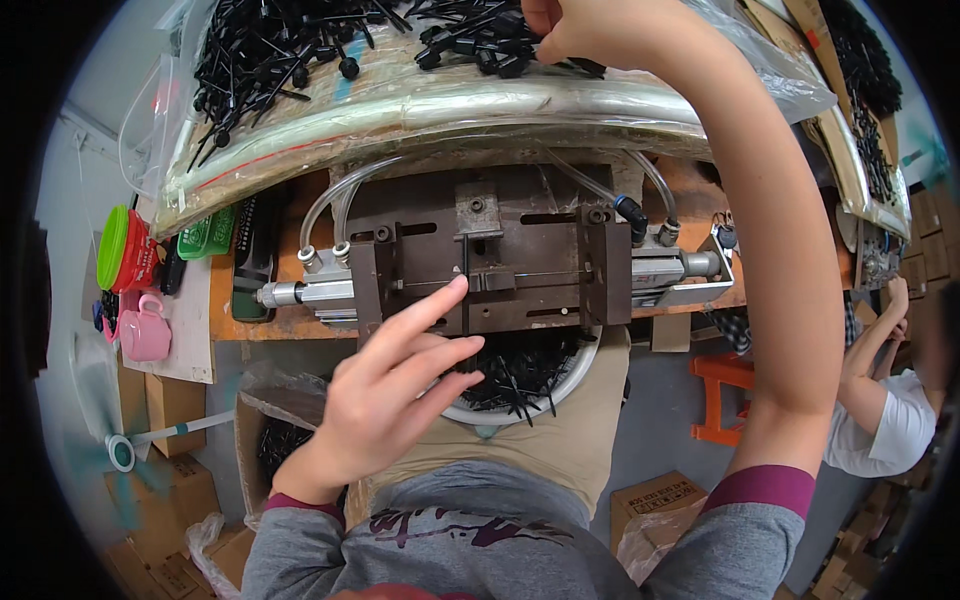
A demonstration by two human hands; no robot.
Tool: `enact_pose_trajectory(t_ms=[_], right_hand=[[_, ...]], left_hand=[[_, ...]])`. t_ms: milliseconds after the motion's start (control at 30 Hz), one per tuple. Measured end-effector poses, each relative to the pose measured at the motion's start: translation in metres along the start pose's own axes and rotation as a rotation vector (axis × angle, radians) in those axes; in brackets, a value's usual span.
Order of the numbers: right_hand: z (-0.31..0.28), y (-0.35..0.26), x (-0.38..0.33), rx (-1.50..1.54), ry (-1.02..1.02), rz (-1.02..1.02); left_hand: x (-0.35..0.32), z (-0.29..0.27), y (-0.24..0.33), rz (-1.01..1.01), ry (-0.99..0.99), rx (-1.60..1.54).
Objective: Using a manual fixture to assemble or process small black plastic components.
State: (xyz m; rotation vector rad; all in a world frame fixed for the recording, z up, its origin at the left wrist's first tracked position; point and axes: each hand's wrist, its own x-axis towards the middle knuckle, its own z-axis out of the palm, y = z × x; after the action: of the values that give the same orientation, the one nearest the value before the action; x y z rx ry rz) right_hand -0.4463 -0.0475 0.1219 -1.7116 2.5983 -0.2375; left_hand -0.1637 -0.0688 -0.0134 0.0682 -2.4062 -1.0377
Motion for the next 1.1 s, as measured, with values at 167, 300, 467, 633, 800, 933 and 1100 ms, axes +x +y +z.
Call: enact_pose_trajectory(t_ms=[167,300,467,633,800,933,1100], right_hand=[[0.016,0.008,0.007,-0.061,0.061,0.061],[0.009,0.016,0.004,-0.118,-0.038,-0.031],[0.032,0.056,0.016,-0.139,0.128,-0.110],[0.021,0.057,-0.010,-0.107,0.339,-0.108],[0.039,0.034,-0.060,0.161,0.607,-0.222],[0.059,-0.019,-0.107,1.118,0.257,-0.020],[0.099,-0.034,-0.139,1.663,-0.082,0.186]], left_hand=[[-0.013,0.035,-0.012,0.033,0.056,0.333],[-0.011,0.044,-0.012,0.074,0.038,0.477],[-0.002,0.044,-0.015,0.076,0.020,0.486],[-0.004,0.043,-0.015,0.039,0.001,0.489],[0.003,0.032,-0.007,0.004,-0.006,0.333],[0.014,0.017,-0.001,0.059,0.236,0.158],[0.020,0.005,0.003,0.068,0.275,-0.100]])
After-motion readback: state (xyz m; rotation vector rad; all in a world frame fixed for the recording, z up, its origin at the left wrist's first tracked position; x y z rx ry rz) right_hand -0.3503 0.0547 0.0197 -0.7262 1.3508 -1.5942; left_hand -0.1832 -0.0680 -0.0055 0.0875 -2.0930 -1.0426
